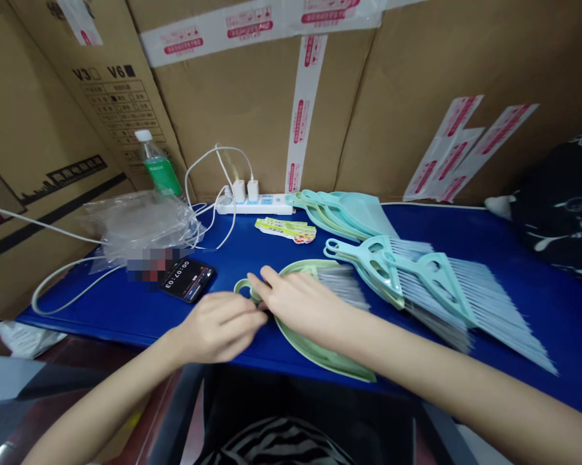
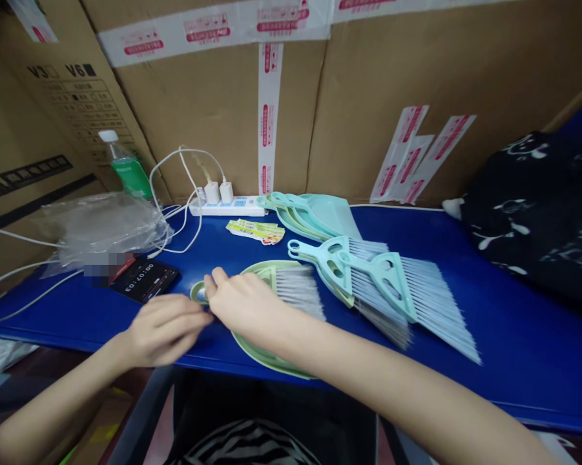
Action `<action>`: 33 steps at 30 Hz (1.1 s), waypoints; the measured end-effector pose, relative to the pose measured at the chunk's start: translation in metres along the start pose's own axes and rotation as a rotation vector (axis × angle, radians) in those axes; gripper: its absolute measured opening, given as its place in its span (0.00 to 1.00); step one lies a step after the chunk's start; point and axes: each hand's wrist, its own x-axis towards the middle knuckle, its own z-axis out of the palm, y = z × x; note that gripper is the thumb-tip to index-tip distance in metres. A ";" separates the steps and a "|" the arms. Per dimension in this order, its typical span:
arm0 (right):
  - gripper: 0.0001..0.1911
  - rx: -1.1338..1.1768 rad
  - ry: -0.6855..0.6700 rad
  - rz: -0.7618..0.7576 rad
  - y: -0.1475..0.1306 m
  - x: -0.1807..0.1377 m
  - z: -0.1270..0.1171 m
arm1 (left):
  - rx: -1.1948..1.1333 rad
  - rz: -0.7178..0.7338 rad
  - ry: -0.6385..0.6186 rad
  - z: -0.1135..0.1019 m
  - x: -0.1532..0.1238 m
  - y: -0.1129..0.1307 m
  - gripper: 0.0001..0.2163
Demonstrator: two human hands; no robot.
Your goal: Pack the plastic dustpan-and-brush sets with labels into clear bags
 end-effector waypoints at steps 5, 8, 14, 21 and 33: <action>0.16 0.094 -0.009 0.050 -0.005 0.006 0.005 | -0.045 -0.485 -0.107 -0.010 0.005 -0.016 0.11; 0.16 0.186 -0.015 0.076 -0.003 0.010 0.003 | -0.200 -0.570 -0.234 -0.008 0.010 -0.019 0.13; 0.15 0.340 0.071 0.066 0.026 -0.013 0.002 | -0.474 -0.682 -0.331 -0.004 0.018 -0.020 0.13; 0.15 0.362 0.186 0.001 0.044 -0.045 0.027 | -0.745 -0.800 -0.460 0.003 0.031 -0.023 0.16; 0.30 0.459 0.251 0.023 0.037 -0.052 0.051 | -1.096 -0.782 -0.614 0.018 0.045 -0.046 0.22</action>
